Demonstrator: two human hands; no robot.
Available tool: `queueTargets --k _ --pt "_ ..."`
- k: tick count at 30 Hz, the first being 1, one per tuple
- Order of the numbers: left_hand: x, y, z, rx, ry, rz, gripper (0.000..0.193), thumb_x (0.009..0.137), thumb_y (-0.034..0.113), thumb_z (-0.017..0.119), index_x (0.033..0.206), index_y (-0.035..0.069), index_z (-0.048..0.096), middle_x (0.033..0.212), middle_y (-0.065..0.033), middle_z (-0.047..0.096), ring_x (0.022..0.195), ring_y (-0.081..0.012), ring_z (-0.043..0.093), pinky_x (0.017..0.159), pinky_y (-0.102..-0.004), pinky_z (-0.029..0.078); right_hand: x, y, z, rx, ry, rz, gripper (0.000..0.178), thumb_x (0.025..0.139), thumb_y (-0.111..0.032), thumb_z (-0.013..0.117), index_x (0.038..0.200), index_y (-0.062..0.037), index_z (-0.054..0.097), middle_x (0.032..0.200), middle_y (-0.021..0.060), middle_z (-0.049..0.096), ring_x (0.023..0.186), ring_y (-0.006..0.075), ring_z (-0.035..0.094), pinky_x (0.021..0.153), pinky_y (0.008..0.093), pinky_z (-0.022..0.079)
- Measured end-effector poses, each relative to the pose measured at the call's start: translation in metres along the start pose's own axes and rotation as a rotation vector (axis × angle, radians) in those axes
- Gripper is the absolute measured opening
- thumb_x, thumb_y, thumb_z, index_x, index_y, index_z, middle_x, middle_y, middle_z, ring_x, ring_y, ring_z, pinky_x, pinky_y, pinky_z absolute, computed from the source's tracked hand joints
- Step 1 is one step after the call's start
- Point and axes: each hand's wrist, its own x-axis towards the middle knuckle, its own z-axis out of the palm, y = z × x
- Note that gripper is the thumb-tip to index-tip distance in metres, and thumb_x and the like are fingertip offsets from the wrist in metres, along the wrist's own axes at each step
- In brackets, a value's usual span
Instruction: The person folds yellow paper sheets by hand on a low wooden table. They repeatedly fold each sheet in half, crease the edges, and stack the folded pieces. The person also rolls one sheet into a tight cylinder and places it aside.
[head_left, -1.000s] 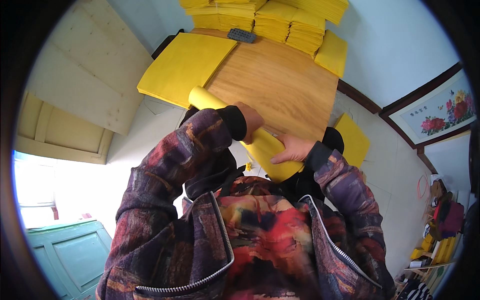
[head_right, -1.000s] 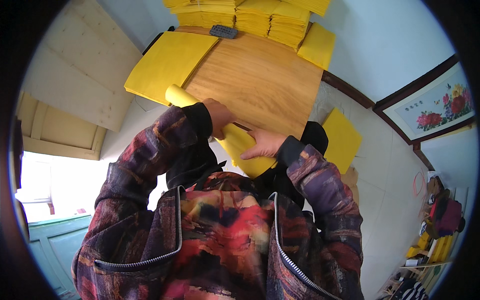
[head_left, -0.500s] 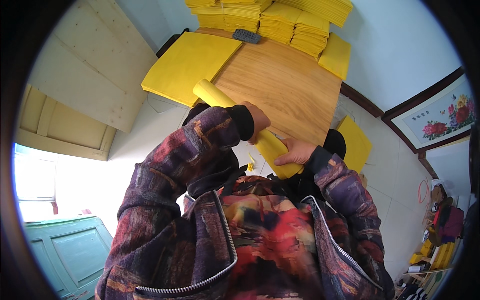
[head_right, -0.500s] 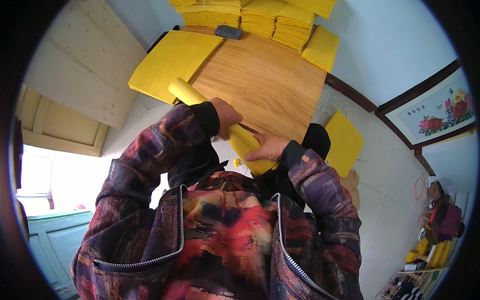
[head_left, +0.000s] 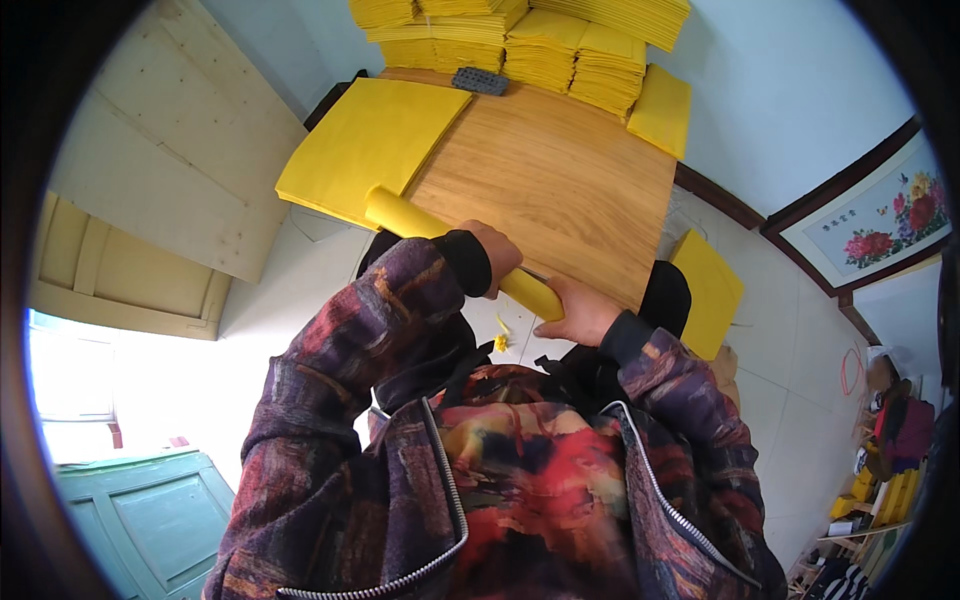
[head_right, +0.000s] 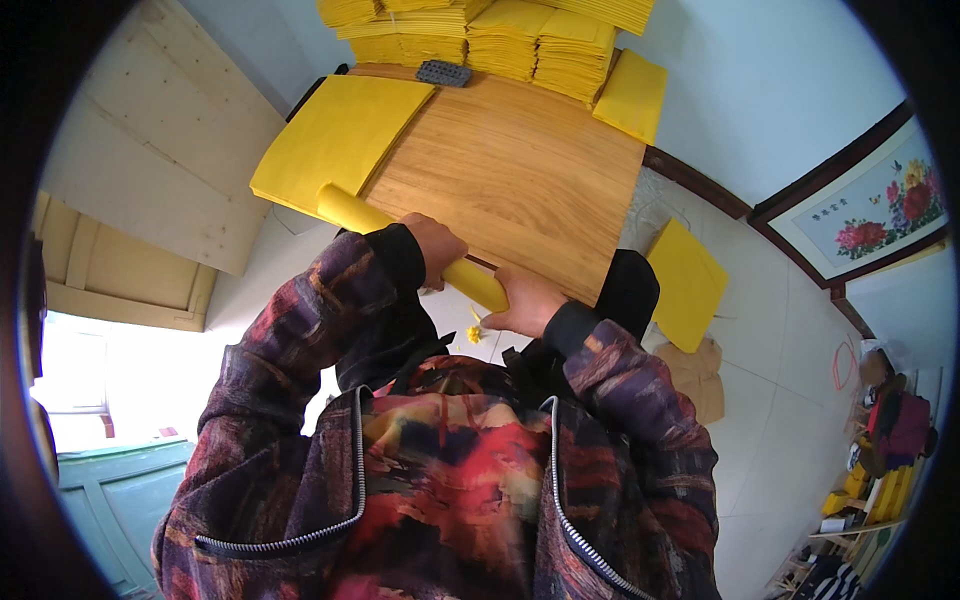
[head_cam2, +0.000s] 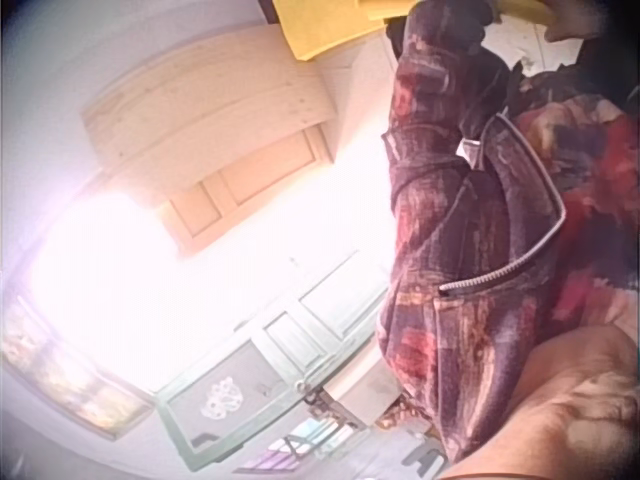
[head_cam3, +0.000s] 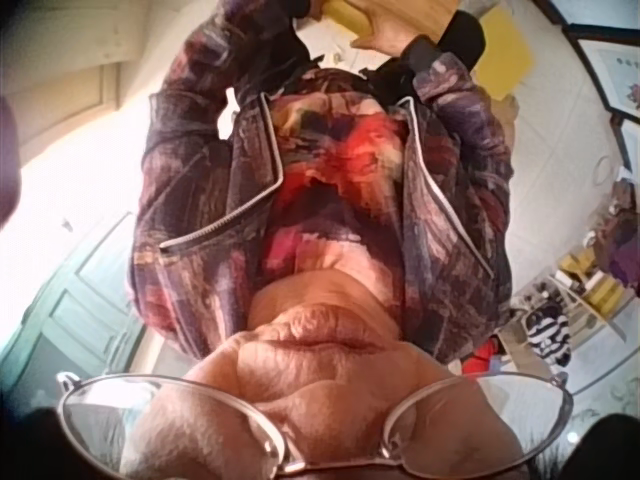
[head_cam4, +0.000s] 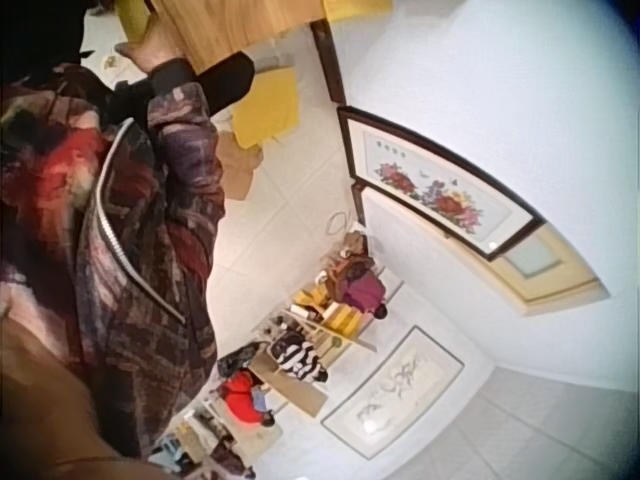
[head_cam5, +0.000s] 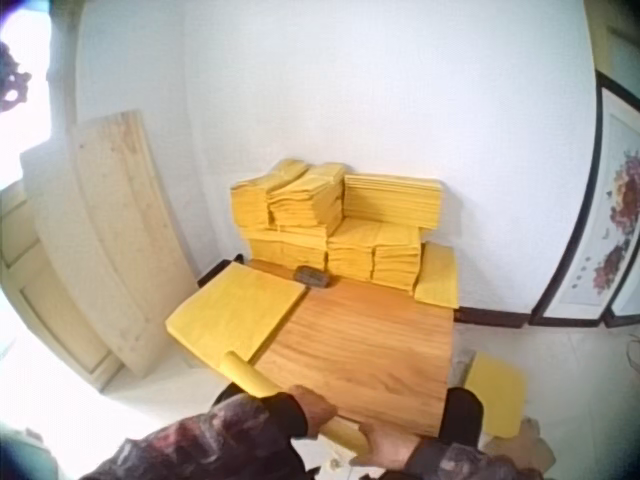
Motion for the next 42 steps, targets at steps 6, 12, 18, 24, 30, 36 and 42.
queueTargets --k 6,12,18,24,30,36,42 --pt "-0.008 -0.003 -0.004 0.04 0.228 -0.049 0.041 0.064 0.028 0.079 0.1 0.014 0.064 0.099 -0.0067 0.067 0.105 -0.0274 0.061 0.088 -0.0438 0.045 0.001 -0.004 0.005 0.085 0.066 0.099 0.055 0.07 -0.033 0.079 0.108 0.0021 0.06 0.091 0.017 0.066 0.086 0.0265 0.064 0.079 0.0355 0.048" --pt "-0.041 0.002 0.037 -0.314 1.323 -0.227 0.053 0.068 0.016 0.076 0.118 0.008 0.059 0.121 -0.0147 0.057 0.115 -0.0332 0.053 0.101 -0.0429 0.039 0.0 0.01 0.015 0.594 0.199 -0.062 0.048 0.075 -0.031 0.079 0.103 0.0023 0.06 0.085 0.0071 0.063 0.077 0.0158 0.057 0.074 0.0317 0.048" --pt "-0.019 0.011 0.097 -2.091 0.719 0.081 0.037 0.099 0.021 0.05 0.13 0.002 0.049 0.122 -0.0086 0.06 0.113 -0.0193 0.058 0.094 -0.0336 0.044 -0.003 0.0 0.027 0.778 0.069 -0.08 0.04 0.079 -0.022 0.078 0.106 -0.0011 0.058 0.086 0.0001 0.057 0.078 0.0104 0.054 0.071 0.0273 0.046" --pt "-0.008 0.019 0.099 -2.442 0.647 0.553 0.05 0.097 0.038 0.05 0.134 0.004 0.045 0.13 -0.0131 0.055 0.12 -0.0273 0.052 0.102 -0.0442 0.039 -0.004 -0.016 0.039 0.916 0.052 -0.12 0.032 0.082 -0.019 0.076 0.099 -0.0023 0.055 0.076 0.0015 0.057 0.066 0.0117 0.058 0.061 0.0279 0.049" --pt "-0.005 0.026 0.081 -2.572 0.6 0.784 0.056 0.093 0.044 0.056 0.134 0.007 0.042 0.117 -0.0108 0.055 0.112 -0.028 0.053 0.099 -0.0436 0.042 -0.007 -0.022 0.041 1.324 -0.303 -0.002 0.031 0.082 -0.021 0.075 0.099 -0.0035 0.056 0.075 0.0016 0.058 0.062 0.0123 0.056 0.058 0.027 0.047" --pt "-0.003 0.02 0.07 -2.454 0.634 0.907 0.043 0.092 0.042 0.06 0.116 0.009 0.046 0.09 -0.0038 0.049 0.084 -0.02 0.053 0.082 -0.0404 0.047 -0.004 -0.025 0.039 1.455 -0.537 -0.118 0.032 0.083 -0.023 0.074 0.101 -0.0042 0.056 0.074 0.002 0.057 0.061 0.01 0.055 0.056 0.0232 0.046" --pt "0.002 0.022 0.065 -2.523 0.955 0.189 0.031 0.088 0.034 0.067 0.1 0.01 0.051 0.084 -0.0038 0.052 0.076 -0.0202 0.054 0.072 -0.0381 0.049 0.007 -0.022 0.047 0.4 0.351 -0.234 0.045 0.076 -0.024 0.077 0.106 -0.0002 0.052 0.076 0.0086 0.06 0.065 0.0233 0.06 0.063 0.0357 0.05"
